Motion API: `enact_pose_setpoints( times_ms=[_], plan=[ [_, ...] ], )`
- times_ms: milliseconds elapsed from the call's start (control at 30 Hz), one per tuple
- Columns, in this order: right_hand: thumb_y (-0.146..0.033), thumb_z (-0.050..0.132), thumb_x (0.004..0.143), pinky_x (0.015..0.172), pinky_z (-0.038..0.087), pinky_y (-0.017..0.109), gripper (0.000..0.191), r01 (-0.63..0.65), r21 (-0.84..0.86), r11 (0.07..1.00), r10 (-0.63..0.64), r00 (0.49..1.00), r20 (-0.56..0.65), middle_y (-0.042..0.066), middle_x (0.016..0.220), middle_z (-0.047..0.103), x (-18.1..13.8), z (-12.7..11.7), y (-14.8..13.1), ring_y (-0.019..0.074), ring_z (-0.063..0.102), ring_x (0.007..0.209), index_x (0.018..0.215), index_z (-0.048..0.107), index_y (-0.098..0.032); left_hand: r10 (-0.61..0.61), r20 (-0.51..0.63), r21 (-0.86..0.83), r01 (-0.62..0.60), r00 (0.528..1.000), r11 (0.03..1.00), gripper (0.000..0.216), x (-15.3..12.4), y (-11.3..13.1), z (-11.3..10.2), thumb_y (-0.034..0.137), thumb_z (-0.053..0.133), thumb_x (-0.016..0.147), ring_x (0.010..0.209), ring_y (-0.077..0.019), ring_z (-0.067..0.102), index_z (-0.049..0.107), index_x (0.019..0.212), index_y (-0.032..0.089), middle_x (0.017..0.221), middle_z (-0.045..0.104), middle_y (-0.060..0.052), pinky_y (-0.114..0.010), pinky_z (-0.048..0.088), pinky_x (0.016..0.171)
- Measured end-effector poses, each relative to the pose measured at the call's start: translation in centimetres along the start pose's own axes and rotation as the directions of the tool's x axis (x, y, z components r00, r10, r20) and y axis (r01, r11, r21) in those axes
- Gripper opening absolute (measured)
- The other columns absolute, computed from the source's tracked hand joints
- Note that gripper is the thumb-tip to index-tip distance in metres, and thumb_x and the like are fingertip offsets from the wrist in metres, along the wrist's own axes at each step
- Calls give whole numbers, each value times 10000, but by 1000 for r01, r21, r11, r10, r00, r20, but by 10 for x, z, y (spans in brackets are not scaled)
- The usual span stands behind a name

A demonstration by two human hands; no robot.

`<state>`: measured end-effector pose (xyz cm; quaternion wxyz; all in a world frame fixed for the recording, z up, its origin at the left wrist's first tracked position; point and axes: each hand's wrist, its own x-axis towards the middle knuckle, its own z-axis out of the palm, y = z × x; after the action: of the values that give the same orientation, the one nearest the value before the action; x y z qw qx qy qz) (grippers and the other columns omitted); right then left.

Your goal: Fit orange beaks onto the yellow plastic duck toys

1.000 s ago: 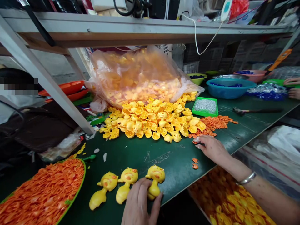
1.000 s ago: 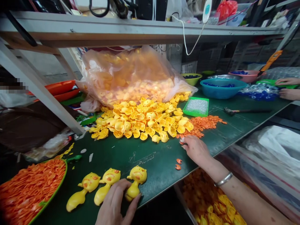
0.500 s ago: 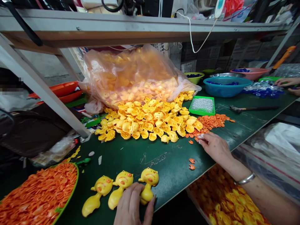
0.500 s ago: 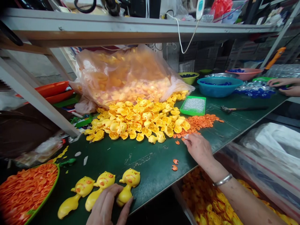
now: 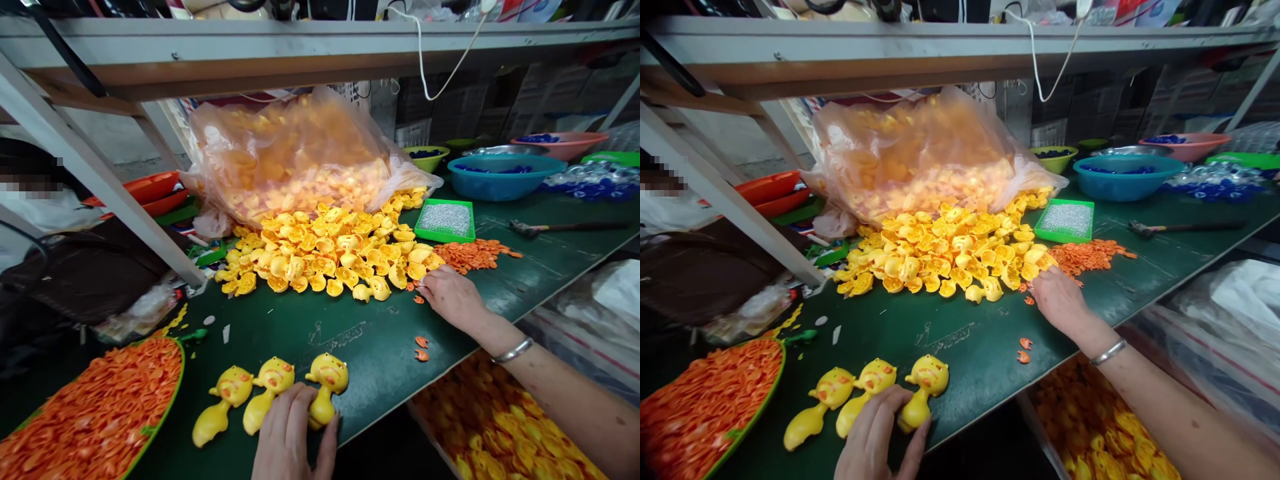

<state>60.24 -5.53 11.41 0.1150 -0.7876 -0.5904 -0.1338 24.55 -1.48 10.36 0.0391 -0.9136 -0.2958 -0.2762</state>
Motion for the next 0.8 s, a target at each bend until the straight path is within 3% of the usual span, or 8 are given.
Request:
enact_pose_setpoints(
  times_ms=[167, 233, 267, 333, 367, 433, 567, 800],
  plan=[
    [-260, 418, 898, 665, 396, 337, 321, -48, 47, 998, 52, 995, -84, 114, 727, 640, -7, -5, -5, 247, 554, 794, 695, 643, -153, -4, -13, 54, 5, 1000, 999, 498, 7, 7, -5, 434, 617, 785, 1020, -245, 577, 485, 1165, 141, 1077, 598, -131, -375, 520, 834],
    [-310, 450, 889, 685, 438, 326, 272, -91, 249, 964, 121, 987, -106, 97, 825, 675, -16, -12, -22, 232, 589, 811, 816, 667, -164, -17, -9, 110, 17, 1000, 994, 608, 11, 10, -3, 469, 589, 798, 1120, -277, 524, 432, 1260, 106, 1176, 568, -155, -418, 498, 885],
    [-332, 479, 877, 706, 459, 310, 244, -104, 433, 896, 154, 985, -83, 74, 877, 686, -22, -16, -35, 212, 606, 815, 880, 671, -182, -21, -1, 137, 21, 1000, 990, 638, 13, 12, 0, 470, 571, 810, 1169, -290, 491, 402, 1296, 92, 1220, 551, -161, -434, 484, 909],
    [-372, 501, 872, 727, 484, 281, 233, -132, 792, 596, 118, 990, 76, 31, 885, 696, -34, -24, -66, 184, 627, 821, 902, 667, -212, -12, 29, 171, 7, 1000, 985, 645, 16, 15, 5, 455, 547, 831, 1237, -302, 431, 374, 1328, 82, 1275, 530, -154, -444, 464, 938],
    [-377, 502, 874, 734, 485, 274, 232, -161, 856, 491, 61, 987, 151, 22, 879, 691, -39, -28, -82, 177, 624, 822, 874, 665, -212, -4, 46, 175, -4, 999, 985, 631, 17, 16, 8, 440, 543, 839, 1254, -301, 415, 373, 1331, 84, 1287, 529, -146, -438, 460, 944],
    [-357, 508, 872, 706, 482, 256, 222, -191, 903, 384, 25, 980, 197, 10, 820, 682, -47, -31, -111, 161, 623, 779, 821, 662, -206, 0, 68, 169, -12, 998, 985, 601, 17, 18, 13, 413, 539, 849, 1269, -294, 403, 378, 1332, 95, 1294, 532, -132, -429, 455, 953],
    [-297, 526, 857, 698, 480, 251, 186, -218, 916, 337, 39, 975, 218, 19, 811, 686, -52, -25, -141, 158, 628, 764, 810, 673, -193, -8, 81, 135, -3, 997, 991, 579, 14, 19, 15, 381, 534, 858, 1268, -284, 410, 368, 1339, 106, 1303, 528, -127, -427, 448, 967],
    [-254, 506, 863, 719, 469, 247, 176, -213, 920, 328, 12, 975, 221, 21, 827, 678, -53, -17, -148, 154, 619, 782, 827, 665, -188, -3, 82, 112, -6, 997, 994, 562, 11, 19, 15, 356, 533, 861, 1260, -276, 414, 378, 1328, 85, 1294, 528, -138, -426, 464, 965]
  ],
)
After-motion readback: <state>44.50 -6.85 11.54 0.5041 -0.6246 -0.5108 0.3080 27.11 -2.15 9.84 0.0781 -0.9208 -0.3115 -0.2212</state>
